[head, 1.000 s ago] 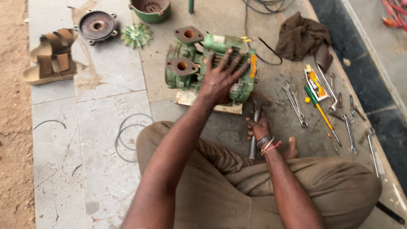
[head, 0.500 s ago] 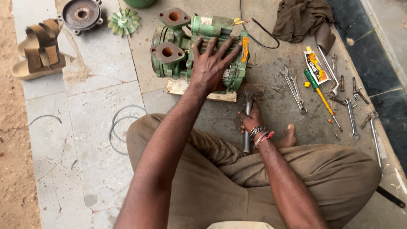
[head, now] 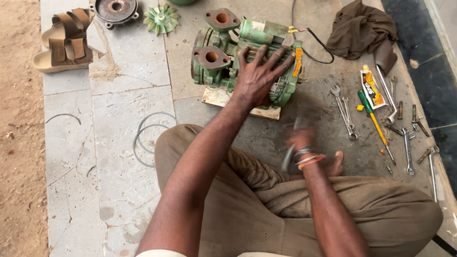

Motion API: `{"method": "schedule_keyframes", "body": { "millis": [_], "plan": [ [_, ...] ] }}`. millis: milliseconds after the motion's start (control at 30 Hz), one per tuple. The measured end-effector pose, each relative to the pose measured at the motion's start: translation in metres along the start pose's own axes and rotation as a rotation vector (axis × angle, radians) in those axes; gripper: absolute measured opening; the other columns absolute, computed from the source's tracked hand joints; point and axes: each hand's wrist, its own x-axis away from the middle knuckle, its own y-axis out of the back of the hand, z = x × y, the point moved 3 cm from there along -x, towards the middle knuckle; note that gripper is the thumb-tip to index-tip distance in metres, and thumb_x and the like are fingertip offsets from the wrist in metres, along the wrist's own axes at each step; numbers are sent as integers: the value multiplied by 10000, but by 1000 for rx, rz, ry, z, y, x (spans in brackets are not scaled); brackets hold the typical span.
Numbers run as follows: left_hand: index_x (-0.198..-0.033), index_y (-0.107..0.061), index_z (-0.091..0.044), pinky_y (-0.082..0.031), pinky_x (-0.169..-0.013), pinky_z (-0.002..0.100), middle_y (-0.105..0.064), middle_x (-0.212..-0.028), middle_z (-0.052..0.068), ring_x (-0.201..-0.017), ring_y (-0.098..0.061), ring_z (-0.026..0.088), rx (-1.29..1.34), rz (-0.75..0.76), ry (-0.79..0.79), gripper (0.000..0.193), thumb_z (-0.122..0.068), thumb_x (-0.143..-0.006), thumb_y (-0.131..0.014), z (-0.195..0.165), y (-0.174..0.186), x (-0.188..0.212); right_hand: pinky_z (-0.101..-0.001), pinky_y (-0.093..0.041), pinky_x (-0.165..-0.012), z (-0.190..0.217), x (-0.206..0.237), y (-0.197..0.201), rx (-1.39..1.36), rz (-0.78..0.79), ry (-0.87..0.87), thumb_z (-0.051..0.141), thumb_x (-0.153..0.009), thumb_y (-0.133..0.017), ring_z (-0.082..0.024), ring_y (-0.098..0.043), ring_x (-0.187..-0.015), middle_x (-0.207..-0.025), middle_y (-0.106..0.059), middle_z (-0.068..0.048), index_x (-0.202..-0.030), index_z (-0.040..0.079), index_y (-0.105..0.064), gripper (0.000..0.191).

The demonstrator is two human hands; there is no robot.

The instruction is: The person is repairing a green electric motor while sitting on the floor. They use a wrench to tighten bolts on the motor casing and a hammer to tap the motor body, with various tools and motor parts scattered around.

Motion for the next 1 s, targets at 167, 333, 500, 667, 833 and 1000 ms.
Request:
{"method": "schedule_keyframes", "body": {
  "millis": [167,333,500,667,833,1000],
  "plan": [
    [-1614,-178,-402,-272,-1124,701,-271,-1673,21,-1476,-350,351,26,19,6,1417,-551,-470,-1000,-1,-5,1,-385,-401,-352,-12,31,-39,291,128,-87,57,-891,-632,-159,-413,-402,-648,-484,-43,-1171,178,-430,366],
    [-1592,-174,-405,-284,-1086,706,-265,-1667,28,-1454,-354,362,28,-36,-12,1429,-539,-442,-1012,-1,-10,2,-359,-397,-353,-13,13,-8,158,92,-76,55,-909,-658,-133,-422,-408,-656,-480,-21,-1136,174,-463,322],
    [-1609,-160,-401,-293,-1088,698,-257,-1679,28,-1455,-360,355,15,12,1,1438,-578,-451,-996,-4,-9,3,-327,-450,-441,-13,-4,11,-295,-126,60,52,-997,-644,-120,-477,-494,-719,-497,-20,-1113,96,-496,193],
    [-1614,-130,-375,-281,-1122,680,-233,-1696,32,-1486,-340,350,36,120,8,1483,-661,-425,-969,-1,-3,3,-363,-416,-372,-34,34,-41,282,124,-154,62,-903,-649,-141,-453,-409,-639,-506,-29,-1087,165,-489,265],
    [-1598,-118,-408,-283,-1089,705,-223,-1682,47,-1449,-354,378,9,26,-2,1335,-522,-567,-959,0,-6,3,-341,-369,-363,-23,35,-41,151,153,-164,63,-895,-646,-117,-414,-411,-638,-476,-8,-1094,176,-485,280],
    [-1612,-115,-401,-287,-1091,691,-228,-1691,53,-1449,-372,369,-15,13,-9,1313,-457,-604,-955,3,-17,2,-339,-429,-407,-15,-3,-1,-86,-60,-51,68,-946,-625,-107,-463,-468,-700,-501,16,-1109,124,-533,195]
  ]
}}
